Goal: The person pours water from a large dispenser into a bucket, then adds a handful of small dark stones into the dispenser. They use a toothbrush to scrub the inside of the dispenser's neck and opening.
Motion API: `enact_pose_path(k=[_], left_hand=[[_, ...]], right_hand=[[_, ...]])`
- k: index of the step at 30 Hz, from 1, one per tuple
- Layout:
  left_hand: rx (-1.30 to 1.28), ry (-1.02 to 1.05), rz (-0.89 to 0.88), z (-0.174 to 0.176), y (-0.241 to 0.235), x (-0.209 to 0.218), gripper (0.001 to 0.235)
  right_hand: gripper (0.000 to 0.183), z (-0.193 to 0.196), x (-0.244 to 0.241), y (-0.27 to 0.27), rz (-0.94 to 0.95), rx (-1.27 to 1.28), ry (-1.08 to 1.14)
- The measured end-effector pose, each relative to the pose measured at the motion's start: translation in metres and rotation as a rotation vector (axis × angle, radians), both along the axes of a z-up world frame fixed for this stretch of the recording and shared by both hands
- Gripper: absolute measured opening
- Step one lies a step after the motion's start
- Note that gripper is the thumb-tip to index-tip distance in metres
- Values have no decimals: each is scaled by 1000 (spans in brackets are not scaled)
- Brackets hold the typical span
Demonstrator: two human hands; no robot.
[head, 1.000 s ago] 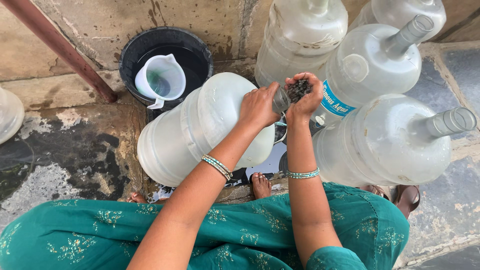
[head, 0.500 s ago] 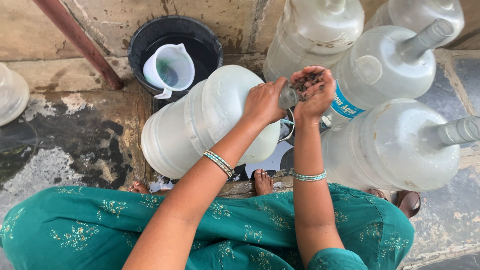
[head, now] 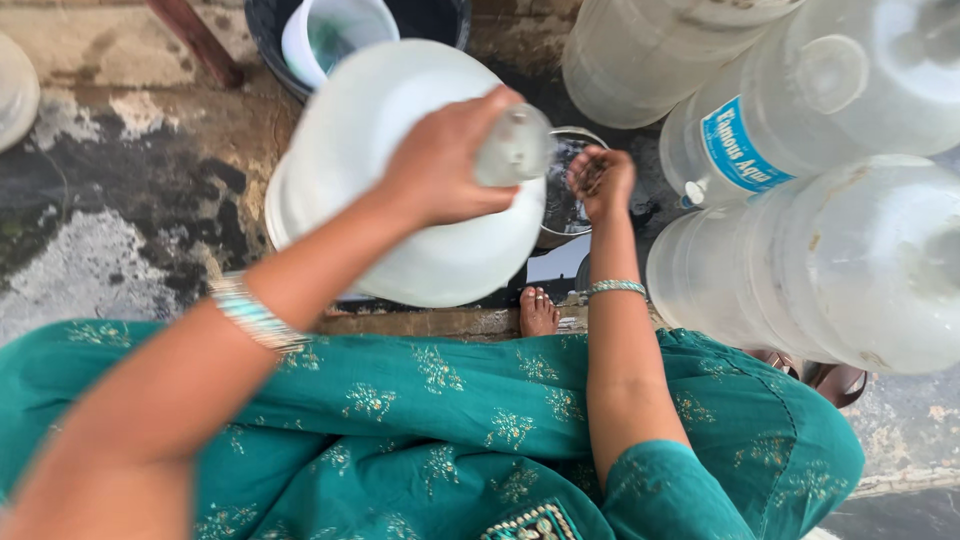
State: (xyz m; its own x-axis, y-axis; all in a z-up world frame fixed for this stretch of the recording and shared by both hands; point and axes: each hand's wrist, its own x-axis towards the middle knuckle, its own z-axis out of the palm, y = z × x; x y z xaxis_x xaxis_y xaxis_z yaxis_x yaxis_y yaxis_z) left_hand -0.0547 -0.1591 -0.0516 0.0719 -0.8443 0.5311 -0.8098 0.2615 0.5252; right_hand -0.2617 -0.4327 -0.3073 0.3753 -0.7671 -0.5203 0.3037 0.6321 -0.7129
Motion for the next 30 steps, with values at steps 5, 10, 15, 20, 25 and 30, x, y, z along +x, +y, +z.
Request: enact_pose_path(k=[5, 10, 15, 20, 25, 30], left_hand=[[99, 65, -86, 29, 71, 45, 67], [163, 198, -73, 45, 95, 55, 60], [167, 186, -48, 48, 95, 53, 59], [168, 291, -79, 56, 98, 55, 55], [196, 393, -58, 58, 100, 62, 54], [162, 254, -52, 54, 100, 66, 50]], right_hand=[[34, -77, 6, 6, 538, -709, 842], [62, -106, 7, 8, 863, -991, 1376], [58, -122, 16, 6, 981, -836, 1409], [55, -132, 16, -3, 1051, -738, 1335], [51, -138, 9, 0, 1090, -656, 1296], [48, -143, -5, 7, 1089, -546, 1206]])
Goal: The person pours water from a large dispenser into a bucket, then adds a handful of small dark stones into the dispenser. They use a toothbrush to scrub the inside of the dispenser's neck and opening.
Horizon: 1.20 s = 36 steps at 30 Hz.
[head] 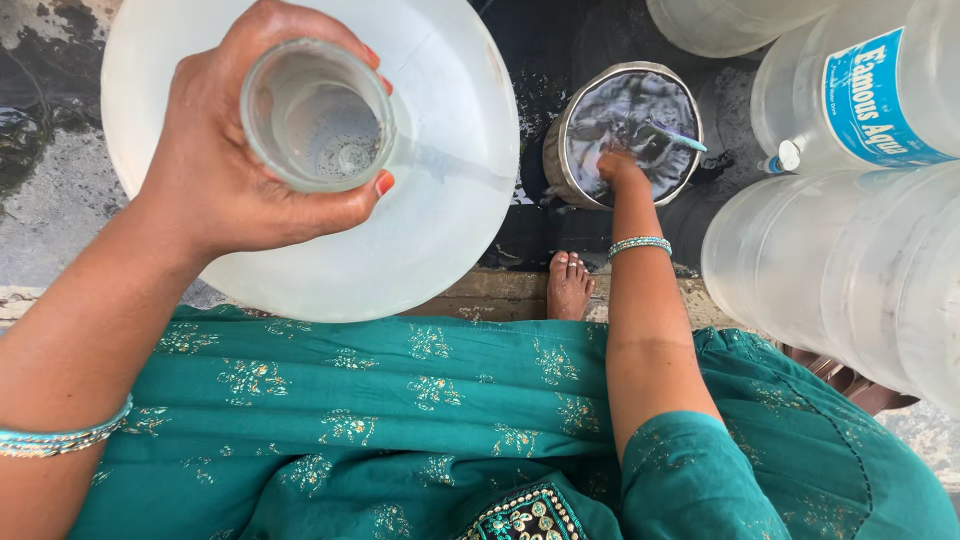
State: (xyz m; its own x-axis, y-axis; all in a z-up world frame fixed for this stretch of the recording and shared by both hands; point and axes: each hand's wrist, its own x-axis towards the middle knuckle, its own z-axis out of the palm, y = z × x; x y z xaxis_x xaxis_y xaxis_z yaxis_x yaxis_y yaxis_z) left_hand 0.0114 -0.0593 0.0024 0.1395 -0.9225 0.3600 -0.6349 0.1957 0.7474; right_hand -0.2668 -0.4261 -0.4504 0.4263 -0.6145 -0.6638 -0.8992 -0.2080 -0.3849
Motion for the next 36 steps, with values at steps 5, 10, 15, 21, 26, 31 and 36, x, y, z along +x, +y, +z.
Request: enact_pose_path(k=[5, 10, 15, 21, 26, 31, 36], left_hand=[[-19, -8, -1, -3, -3, 0, 51], [-20, -13, 21, -5, -6, -1, 51], [-61, -39, 19, -8, -11, -4, 50], [-102, -74, -13, -17, -15, -6, 55], [-78, -113, -15, -20, -15, -10, 60], [-58, -152, 6, -19, -13, -16, 62], [-66, -132, 10, -18, -16, -16, 62]], right_hand=[[44, 3, 1, 5, -223, 349, -193], [46, 31, 7, 11, -331, 392, -576], [49, 58, 13, 10, -566, 534, -517], [45, 45, 9, 1, -667, 503, -573], [32, 52, 3, -10, -904, 608, -657], [22, 78, 2, -2, -1059, 1065, -1068], [17, 101, -4, 10, -1015, 1277, -1545]])
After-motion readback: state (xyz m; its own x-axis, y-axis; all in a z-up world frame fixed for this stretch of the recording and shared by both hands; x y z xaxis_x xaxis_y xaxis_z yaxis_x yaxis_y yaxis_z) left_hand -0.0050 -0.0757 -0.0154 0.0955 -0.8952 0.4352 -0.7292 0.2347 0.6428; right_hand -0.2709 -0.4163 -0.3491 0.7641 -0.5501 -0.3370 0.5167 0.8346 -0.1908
